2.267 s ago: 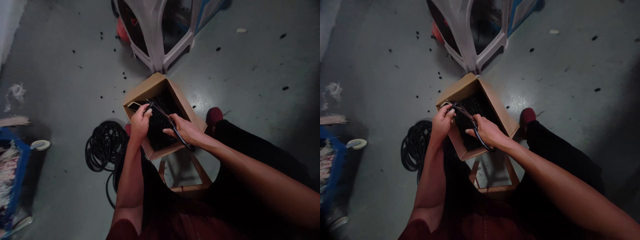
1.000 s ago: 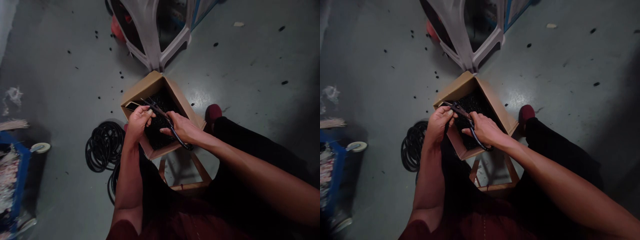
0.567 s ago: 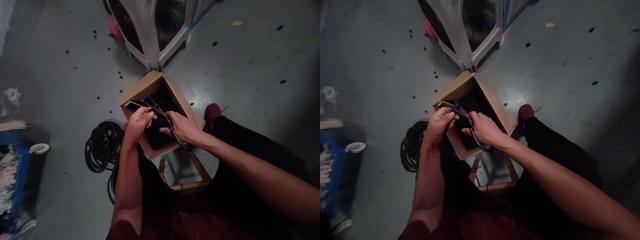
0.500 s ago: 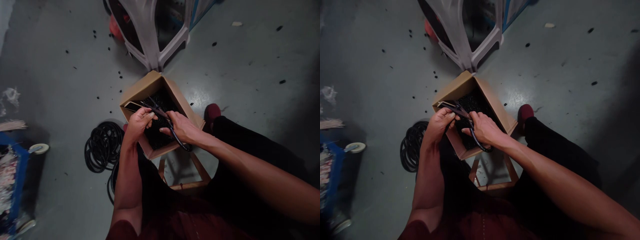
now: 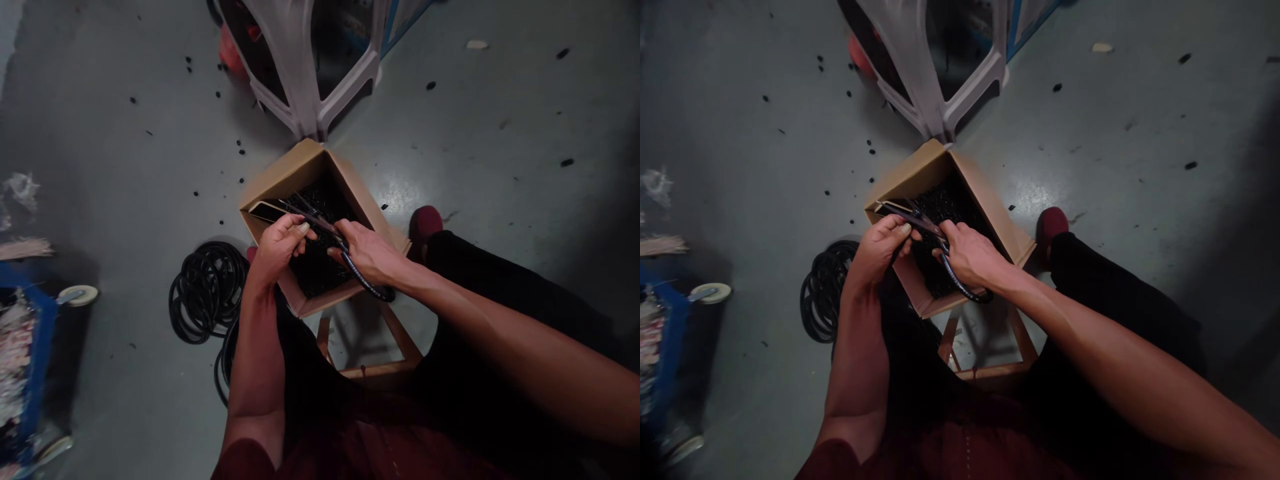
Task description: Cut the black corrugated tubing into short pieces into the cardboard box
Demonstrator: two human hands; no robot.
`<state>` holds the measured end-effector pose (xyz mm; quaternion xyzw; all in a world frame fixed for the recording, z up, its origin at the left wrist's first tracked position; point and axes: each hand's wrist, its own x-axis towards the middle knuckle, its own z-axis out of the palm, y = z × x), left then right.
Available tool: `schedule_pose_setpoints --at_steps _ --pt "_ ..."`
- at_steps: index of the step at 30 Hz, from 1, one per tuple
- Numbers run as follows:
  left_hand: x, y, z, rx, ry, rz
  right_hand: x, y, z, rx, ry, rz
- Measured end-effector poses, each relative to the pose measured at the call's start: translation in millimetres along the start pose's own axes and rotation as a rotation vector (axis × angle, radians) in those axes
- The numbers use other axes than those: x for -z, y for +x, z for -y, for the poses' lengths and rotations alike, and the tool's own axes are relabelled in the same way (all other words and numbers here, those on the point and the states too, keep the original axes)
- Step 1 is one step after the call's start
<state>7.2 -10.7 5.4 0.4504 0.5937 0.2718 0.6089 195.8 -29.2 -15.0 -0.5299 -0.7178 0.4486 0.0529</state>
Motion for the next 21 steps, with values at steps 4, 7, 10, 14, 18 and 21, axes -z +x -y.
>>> schedule_pose_setpoints --at_steps 4,7,10,14,18,21 --pt "-0.9 0 -2 0.01 0.013 0.008 1 -1 3 -0.012 0.005 -0.003" --pt "0.5 -1 -3 0.015 0.047 0.03 2 -1 5 -0.024 -0.011 0.009" --pt "4.2 -2 -4 0.012 0.115 0.057 4 -1 6 -0.026 -0.044 0.006" --pt "9.8 -6 -6 0.023 0.208 0.115 6 -1 7 -0.032 -0.09 -0.001" --pt "11.8 -8 -7 0.017 0.225 0.156 6 -1 7 -0.031 -0.116 -0.006" --pt "11.6 -7 -6 0.015 0.215 0.162 4 -1 7 -0.036 -0.119 -0.004"
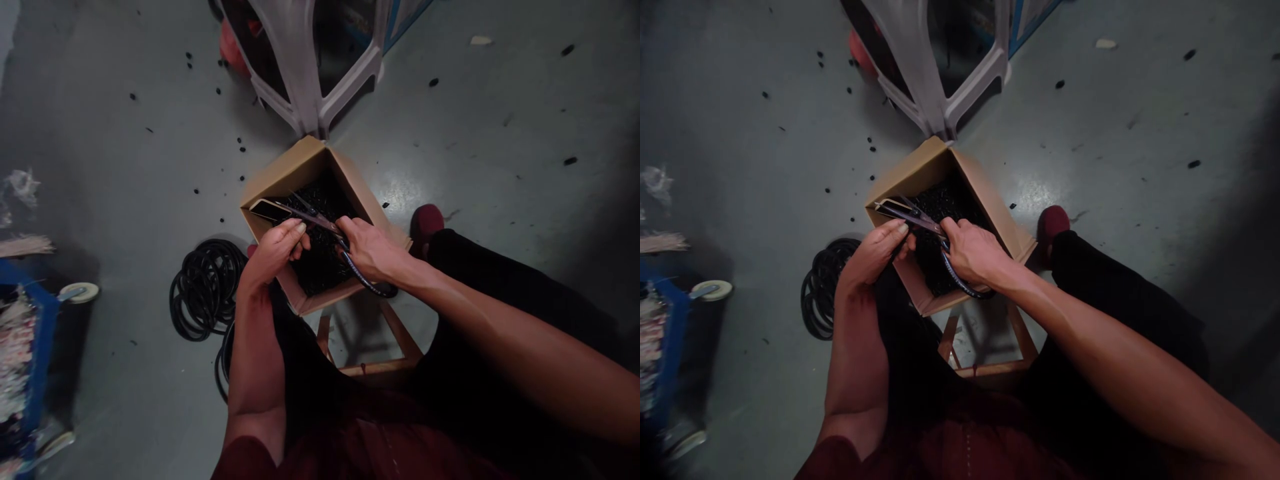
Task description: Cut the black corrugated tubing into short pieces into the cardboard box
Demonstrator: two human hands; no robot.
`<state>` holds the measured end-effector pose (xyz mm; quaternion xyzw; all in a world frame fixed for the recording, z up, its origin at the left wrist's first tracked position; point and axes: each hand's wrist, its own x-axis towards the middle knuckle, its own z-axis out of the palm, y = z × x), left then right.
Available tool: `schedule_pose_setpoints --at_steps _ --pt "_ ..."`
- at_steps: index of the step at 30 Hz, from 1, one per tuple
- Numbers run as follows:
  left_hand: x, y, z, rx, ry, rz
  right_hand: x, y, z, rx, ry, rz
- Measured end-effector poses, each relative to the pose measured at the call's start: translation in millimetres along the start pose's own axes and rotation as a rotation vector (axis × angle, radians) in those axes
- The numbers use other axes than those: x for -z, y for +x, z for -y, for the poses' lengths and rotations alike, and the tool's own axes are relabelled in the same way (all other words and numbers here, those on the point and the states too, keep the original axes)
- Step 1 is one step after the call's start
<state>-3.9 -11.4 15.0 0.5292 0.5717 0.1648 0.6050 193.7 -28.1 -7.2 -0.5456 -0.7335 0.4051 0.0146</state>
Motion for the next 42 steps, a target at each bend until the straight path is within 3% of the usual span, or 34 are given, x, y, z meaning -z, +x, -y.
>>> schedule_pose_setpoints --at_steps 5,13,21,27,32,36,42 --pt "0.2 2 5 0.037 -0.018 -0.08 -5 0 -3 0.001 -0.012 0.008" --pt "-1.3 6 8 0.048 0.084 -0.103 -7 6 -13 0.001 0.014 0.045" --pt "-1.8 8 9 0.028 0.16 -0.103 -2 4 -7 -0.047 -0.003 0.079" --pt "-0.4 11 17 0.032 0.469 -0.081 -5 3 -6 -0.074 -0.086 0.135" --pt "-0.9 14 27 0.063 0.698 -0.137 -11 3 -9 -0.092 -0.134 0.18" --pt "-0.3 12 21 0.026 0.578 -0.194 -9 7 -15 -0.1 -0.06 0.14" --pt "0.6 8 11 0.025 0.144 -0.221 -2 14 -20 -0.063 0.194 -0.003"
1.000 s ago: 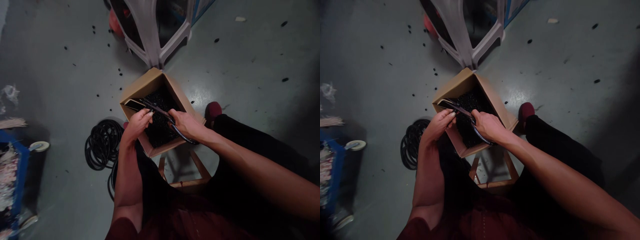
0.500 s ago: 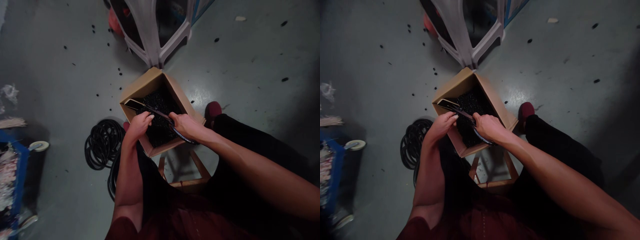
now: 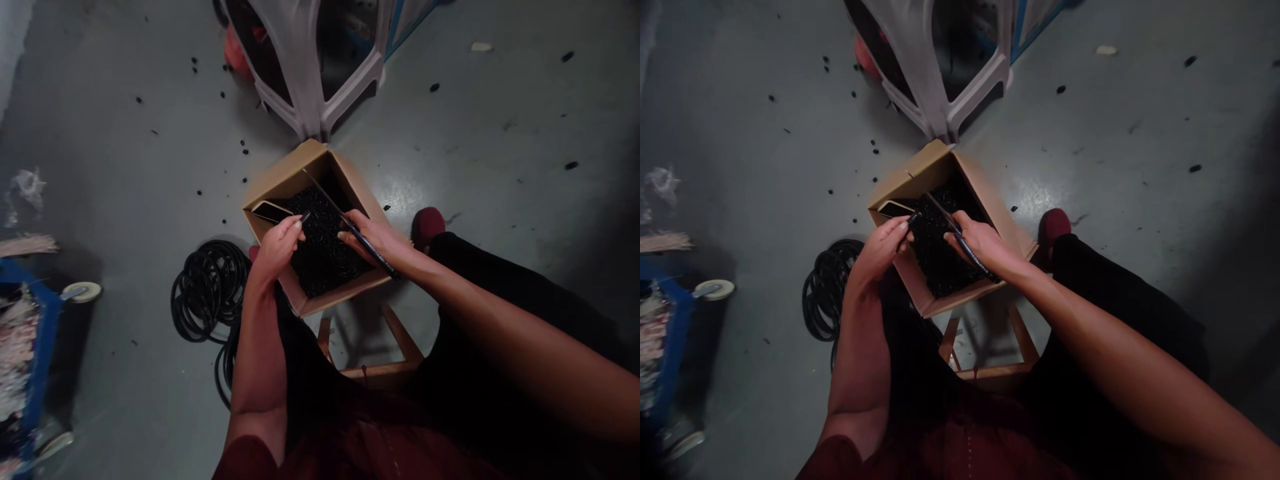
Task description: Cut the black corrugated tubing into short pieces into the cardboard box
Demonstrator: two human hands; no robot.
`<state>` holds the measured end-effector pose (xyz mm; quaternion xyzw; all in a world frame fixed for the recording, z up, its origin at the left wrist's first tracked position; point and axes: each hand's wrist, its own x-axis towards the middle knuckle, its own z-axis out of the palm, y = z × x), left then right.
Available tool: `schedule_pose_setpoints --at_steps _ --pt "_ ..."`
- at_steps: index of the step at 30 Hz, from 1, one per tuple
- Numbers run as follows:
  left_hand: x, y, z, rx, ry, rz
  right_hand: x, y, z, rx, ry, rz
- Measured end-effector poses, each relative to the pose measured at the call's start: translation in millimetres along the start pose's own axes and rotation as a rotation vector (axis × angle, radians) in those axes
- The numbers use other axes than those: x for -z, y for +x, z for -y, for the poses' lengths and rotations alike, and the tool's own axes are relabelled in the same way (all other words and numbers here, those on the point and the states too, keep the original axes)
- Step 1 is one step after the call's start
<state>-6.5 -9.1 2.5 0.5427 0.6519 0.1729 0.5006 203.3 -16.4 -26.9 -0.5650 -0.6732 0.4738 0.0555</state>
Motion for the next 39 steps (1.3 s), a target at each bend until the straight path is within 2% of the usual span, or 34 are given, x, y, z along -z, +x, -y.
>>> schedule_pose_setpoints --at_steps 5,9,13,18,27,39 --pt "1.4 -2 -1 0.029 -0.265 0.007 6 -7 10 0.013 0.205 0.01" --pt "1.4 -1 -3 0.023 -0.379 -0.028 13 -14 20 0.019 0.109 0.027" --pt "-0.2 0 -6 0.046 -0.457 -0.063 11 -14 20 0.056 0.061 0.037" --pt "-2.4 2 -5 0.057 -0.438 -0.093 1 -10 14 0.058 0.033 0.08" --pt "-4.8 4 -4 0.027 -0.316 -0.082 -5 -10 10 0.114 0.013 0.079" --pt "-7.1 2 -6 0.014 -0.231 -0.022 -6 -10 11 0.1 -0.069 0.066"
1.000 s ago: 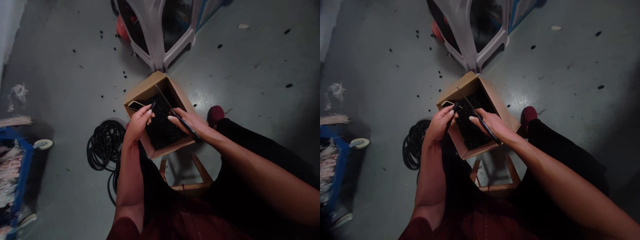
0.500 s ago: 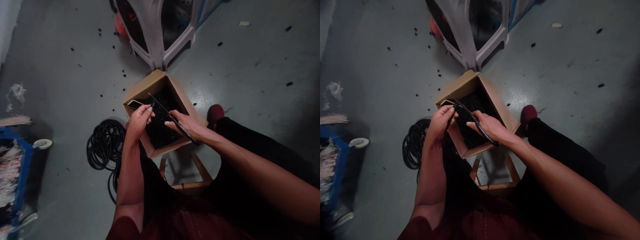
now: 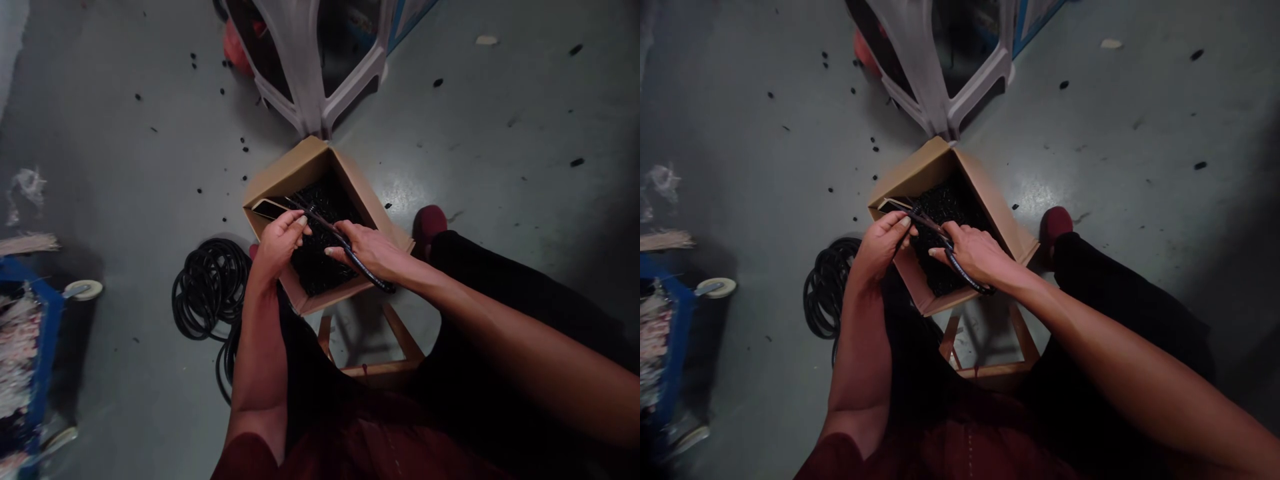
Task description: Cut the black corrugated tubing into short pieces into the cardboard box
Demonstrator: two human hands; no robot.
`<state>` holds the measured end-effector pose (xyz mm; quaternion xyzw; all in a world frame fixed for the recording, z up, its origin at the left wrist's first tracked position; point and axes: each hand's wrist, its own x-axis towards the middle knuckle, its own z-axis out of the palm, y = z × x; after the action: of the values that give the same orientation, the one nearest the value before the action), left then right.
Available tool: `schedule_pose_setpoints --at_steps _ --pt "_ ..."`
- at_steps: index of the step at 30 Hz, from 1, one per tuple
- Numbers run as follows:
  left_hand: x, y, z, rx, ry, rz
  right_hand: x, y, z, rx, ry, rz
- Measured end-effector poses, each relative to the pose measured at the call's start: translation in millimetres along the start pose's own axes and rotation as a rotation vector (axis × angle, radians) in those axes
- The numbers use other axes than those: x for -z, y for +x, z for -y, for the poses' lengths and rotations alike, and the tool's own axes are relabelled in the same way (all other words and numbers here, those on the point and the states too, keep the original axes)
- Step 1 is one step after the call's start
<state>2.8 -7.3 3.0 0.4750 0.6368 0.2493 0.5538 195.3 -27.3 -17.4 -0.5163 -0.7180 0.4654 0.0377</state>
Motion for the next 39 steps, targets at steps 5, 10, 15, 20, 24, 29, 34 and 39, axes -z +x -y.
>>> schedule_pose_setpoints --at_steps 5,10,15,20,24,29,34,39 --pt "0.0 -1.3 -1.5 0.005 0.0 0.002 0.3 -0.8 0.6 0.008 0.016 0.007" --pt "0.6 -2.1 -1.5 0.005 0.008 0.011 0.8 -1.0 -0.3 0.015 0.028 0.033" --pt "0.4 -2.5 -0.8 0.0 0.035 0.053 0.7 -1.2 0.4 -0.003 -0.055 0.009" --pt "-0.7 -2.6 0.0 -0.014 0.038 0.088 2.1 -4.3 4.6 -0.025 -0.042 -0.003" --pt "-0.6 -3.9 -2.1 -0.025 0.082 0.108 2.1 -4.8 4.0 -0.043 -0.019 -0.002" --pt "-0.1 -5.4 -4.1 -0.015 0.079 0.078 2.0 -2.9 0.9 -0.022 -0.006 -0.013" --pt "0.7 -4.2 -3.5 -0.017 0.091 0.071 1.7 -2.5 1.4 -0.027 0.022 -0.039" --pt "1.8 -3.1 -0.5 -0.022 0.06 0.085 -1.1 -2.4 2.3 -0.029 0.035 -0.057"
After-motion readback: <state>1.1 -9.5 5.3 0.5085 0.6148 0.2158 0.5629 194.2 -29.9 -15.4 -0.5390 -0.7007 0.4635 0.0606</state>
